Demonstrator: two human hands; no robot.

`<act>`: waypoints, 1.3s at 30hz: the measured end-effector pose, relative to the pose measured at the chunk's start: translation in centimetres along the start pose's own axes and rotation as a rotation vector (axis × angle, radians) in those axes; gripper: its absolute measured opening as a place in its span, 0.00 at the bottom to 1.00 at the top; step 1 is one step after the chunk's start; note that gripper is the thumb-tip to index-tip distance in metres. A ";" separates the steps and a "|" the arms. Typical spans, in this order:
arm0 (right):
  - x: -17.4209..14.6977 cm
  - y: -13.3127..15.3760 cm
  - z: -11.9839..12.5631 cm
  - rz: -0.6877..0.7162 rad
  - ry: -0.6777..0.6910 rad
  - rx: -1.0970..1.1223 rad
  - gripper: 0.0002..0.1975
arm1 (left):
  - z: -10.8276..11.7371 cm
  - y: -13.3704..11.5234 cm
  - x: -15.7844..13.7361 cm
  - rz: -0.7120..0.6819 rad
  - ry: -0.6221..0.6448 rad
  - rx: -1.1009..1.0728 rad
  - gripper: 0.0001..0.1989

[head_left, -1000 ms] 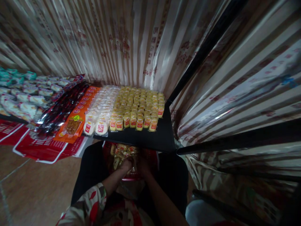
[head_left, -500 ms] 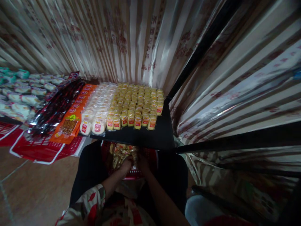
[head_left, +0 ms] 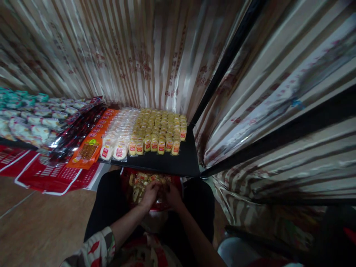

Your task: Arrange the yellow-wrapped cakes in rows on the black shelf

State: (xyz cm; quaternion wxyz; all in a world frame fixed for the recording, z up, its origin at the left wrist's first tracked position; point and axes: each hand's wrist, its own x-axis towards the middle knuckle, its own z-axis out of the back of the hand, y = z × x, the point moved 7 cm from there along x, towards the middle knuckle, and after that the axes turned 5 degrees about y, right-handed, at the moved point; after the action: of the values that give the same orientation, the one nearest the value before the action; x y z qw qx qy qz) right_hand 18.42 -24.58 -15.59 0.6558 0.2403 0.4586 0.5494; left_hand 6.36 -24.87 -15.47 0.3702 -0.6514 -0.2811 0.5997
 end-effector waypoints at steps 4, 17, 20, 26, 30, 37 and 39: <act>-1.1 2.5 2.0 0.043 0.064 0.306 0.21 | 0.6 -2.4 -0.8 -0.056 -0.022 -0.066 0.04; -2.2 5.9 5.9 0.068 -0.100 0.813 0.28 | -2.8 -7.6 -2.2 -0.201 0.208 0.014 0.13; -2.2 6.1 5.8 0.077 -0.065 0.861 0.25 | -3.3 -8.0 -1.7 -0.195 0.229 0.039 0.13; -1.7 4.8 7.4 0.089 -0.323 0.628 0.31 | -1.9 -11.6 -1.2 -0.309 0.094 0.527 0.13; -2.5 7.9 9.3 0.301 -0.455 0.059 0.28 | -2.1 -15.8 -2.2 -0.486 0.194 0.974 0.14; -1.3 9.4 10.1 0.358 -0.399 -0.080 0.21 | -4.8 -21.0 -2.3 -0.728 0.354 1.211 0.16; -0.1 8.6 10.9 0.317 -0.447 0.012 0.22 | -5.9 -22.3 -1.7 -0.767 0.351 1.207 0.19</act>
State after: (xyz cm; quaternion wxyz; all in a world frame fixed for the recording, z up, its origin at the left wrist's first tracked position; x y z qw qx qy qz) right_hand 23.58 -20.24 -3.49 0.6452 0.4282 0.2626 0.5757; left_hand 13.72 -14.41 3.85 0.8877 -0.2766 -0.0466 0.3652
